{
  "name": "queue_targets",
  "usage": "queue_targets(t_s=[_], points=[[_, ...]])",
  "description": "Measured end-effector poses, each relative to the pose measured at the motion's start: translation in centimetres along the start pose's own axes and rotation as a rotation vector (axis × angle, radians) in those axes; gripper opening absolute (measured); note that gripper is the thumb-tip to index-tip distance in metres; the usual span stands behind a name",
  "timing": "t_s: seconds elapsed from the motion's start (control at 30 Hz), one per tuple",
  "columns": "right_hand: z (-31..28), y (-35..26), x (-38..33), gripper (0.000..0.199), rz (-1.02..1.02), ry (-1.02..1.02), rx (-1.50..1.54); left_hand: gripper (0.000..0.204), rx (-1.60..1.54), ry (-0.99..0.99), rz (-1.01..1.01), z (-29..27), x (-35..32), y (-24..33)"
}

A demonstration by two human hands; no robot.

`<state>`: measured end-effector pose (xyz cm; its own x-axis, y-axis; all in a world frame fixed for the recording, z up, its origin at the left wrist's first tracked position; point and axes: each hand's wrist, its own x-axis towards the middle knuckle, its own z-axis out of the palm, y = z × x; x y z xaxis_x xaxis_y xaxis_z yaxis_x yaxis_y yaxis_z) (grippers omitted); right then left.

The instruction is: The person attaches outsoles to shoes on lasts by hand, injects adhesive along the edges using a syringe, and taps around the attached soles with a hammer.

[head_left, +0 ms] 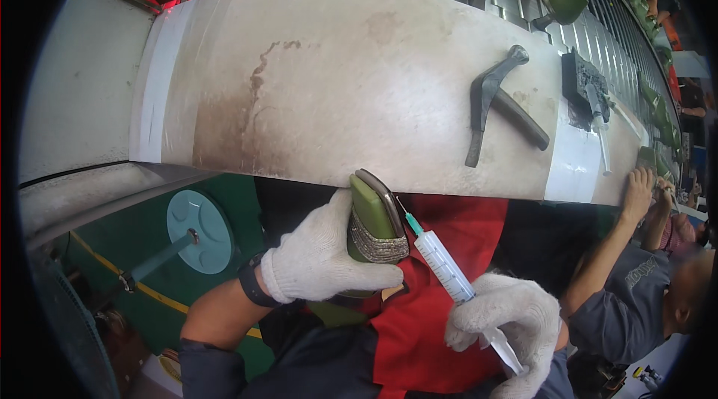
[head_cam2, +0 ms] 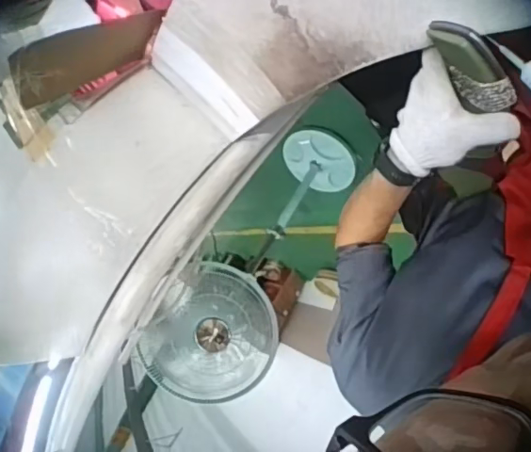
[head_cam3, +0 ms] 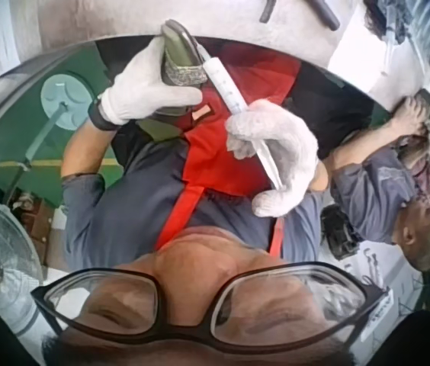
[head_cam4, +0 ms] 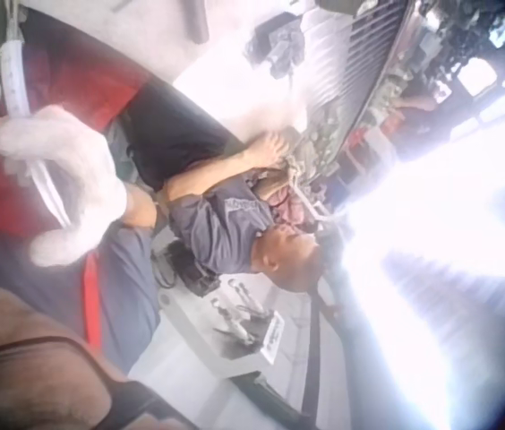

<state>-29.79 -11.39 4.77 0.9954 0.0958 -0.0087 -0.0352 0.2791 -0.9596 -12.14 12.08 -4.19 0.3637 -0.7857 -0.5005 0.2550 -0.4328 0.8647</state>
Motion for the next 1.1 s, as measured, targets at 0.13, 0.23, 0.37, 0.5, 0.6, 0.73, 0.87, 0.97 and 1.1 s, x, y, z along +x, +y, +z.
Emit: queue_targets(t_s=[0.13,0.23,0.37,0.5,0.6,0.73,0.87,0.97,1.1], points=[[-2.1,1.9,0.4,0.102,-0.037,-0.150,0.009,0.091,-0.008,0.001,0.004,0.0,0.0,0.4],[-1.1,2.0,-0.1,0.094,0.000,0.012,0.072,0.085,0.046,-0.002,0.021,0.0,0.1,0.3],[-1.6,1.6,0.6,0.085,0.016,-0.106,-0.037,0.081,0.052,0.016,0.013,0.0,0.1,0.7],[-1.3,1.0,0.2,0.079,-0.034,0.005,-0.013,0.081,0.030,-0.002,0.014,0.0,0.2,0.9],[-0.7,0.9,-0.2,0.078,0.044,0.024,-0.013,0.081,0.000,0.004,-0.016,0.1,0.0,0.4],[-1.1,1.4,-0.1,0.075,-0.053,-0.004,-0.076,0.082,0.043,0.003,-0.002,0.1,0.1,0.4],[-1.2,0.7,-0.2,0.072,0.098,0.023,-0.038,0.084,-0.005,0.005,-0.024,0.0,0.1,0.5],[-1.6,0.9,-0.4,0.072,0.012,-0.014,-0.055,0.086,0.013,-0.011,-0.028,0.0,0.4,0.7],[-0.9,-0.3,-2.5,0.088,0.049,0.054,-0.008,0.084,-0.009,0.026,0.051,0.8,1.0,0.8]])
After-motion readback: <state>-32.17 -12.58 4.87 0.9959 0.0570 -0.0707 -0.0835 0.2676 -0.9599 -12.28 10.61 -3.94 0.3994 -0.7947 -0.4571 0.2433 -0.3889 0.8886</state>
